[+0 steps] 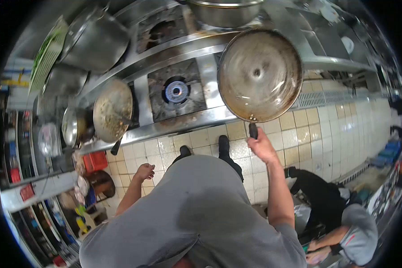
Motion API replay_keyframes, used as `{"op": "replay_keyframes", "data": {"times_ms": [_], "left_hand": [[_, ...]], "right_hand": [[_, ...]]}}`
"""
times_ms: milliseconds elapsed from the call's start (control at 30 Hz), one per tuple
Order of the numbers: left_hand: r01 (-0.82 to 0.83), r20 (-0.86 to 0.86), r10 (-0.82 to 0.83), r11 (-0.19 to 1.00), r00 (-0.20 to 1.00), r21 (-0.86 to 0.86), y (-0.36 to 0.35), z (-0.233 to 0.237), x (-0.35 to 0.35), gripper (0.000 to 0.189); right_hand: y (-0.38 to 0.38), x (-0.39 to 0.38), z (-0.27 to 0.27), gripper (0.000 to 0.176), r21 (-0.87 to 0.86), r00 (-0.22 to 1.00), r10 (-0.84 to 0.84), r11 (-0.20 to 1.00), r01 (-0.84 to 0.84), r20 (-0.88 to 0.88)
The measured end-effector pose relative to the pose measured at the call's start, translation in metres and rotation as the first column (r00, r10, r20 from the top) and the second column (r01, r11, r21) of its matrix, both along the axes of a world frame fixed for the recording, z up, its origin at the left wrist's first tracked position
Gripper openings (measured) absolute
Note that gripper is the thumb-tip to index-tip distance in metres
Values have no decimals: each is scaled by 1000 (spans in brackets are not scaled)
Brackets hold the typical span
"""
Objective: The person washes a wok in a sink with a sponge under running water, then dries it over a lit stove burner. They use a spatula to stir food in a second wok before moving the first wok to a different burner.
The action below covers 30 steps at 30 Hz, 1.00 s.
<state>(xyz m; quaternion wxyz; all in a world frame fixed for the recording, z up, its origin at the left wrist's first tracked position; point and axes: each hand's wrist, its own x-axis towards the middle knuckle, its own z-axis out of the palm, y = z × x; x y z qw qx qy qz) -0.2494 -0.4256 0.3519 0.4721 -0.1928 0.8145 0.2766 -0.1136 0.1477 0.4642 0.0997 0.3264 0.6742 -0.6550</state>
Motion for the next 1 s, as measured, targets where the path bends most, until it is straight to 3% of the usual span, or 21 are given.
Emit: {"op": "replay_keyframes", "data": {"times_ms": [100,167,200,233,267,300,367,467,567,600,633,733,833,867,1000], "left_hand": [[-121,2,121,993,993,4,-16,-6,24,30],[-332,-96,348,931,933,148,-29,-4,35,30],[-431,-93,463,869,881,244,-39,2,35,43],[-446,-90,479,859,873,250,-49,6,34,43],[-659,1,733,610,680,440,-50,23,24,50],[-771,150,891,274,429,575,-49,43,11,58],[-746,389,860,-15,330,666,-47,94,-17,68],[-696,549,726,-135,415,705,-65,104,-60,69],[-797,676,625,-139,389,587,-91,82,-104,57],[-805,600,706,-71,376,589,-82,93,-106,44],[-807,609,699,-77,375,586,-87,93,-108,44],[-790,463,748,130,474,599,-115,96,-113,40],[-739,426,684,251,592,625,-153,94,-127,43],[-727,380,694,304,612,616,-160,94,-132,44],[-712,398,650,330,647,620,-180,89,-144,44]], "right_hand": [[-44,-37,-26,21,-56,994,66,997,-61,86],[-77,-61,-32,17,-133,991,116,985,-107,63],[-93,-74,-31,15,-192,987,135,974,-118,82],[-110,-85,-30,14,-249,983,151,961,-122,103],[-129,-97,-36,14,-246,989,98,967,-69,108],[-145,-110,-34,14,-234,988,109,969,-81,107],[-176,-137,-32,17,-276,988,5,960,37,152],[-208,-172,-45,15,-325,978,50,945,20,204],[-245,-194,-45,16,-303,968,22,951,56,250],[-256,-199,-45,16,-285,963,2,955,77,269],[-264,-203,-44,16,-273,963,-2,959,79,271],[-286,-207,-47,13,-193,941,-136,960,202,309],[-292,-203,-38,15,-160,942,-161,964,214,294],[-292,-202,-34,17,-126,947,-120,978,164,297],[-283,-202,-34,22,-97,942,29,995,4,335]]}}
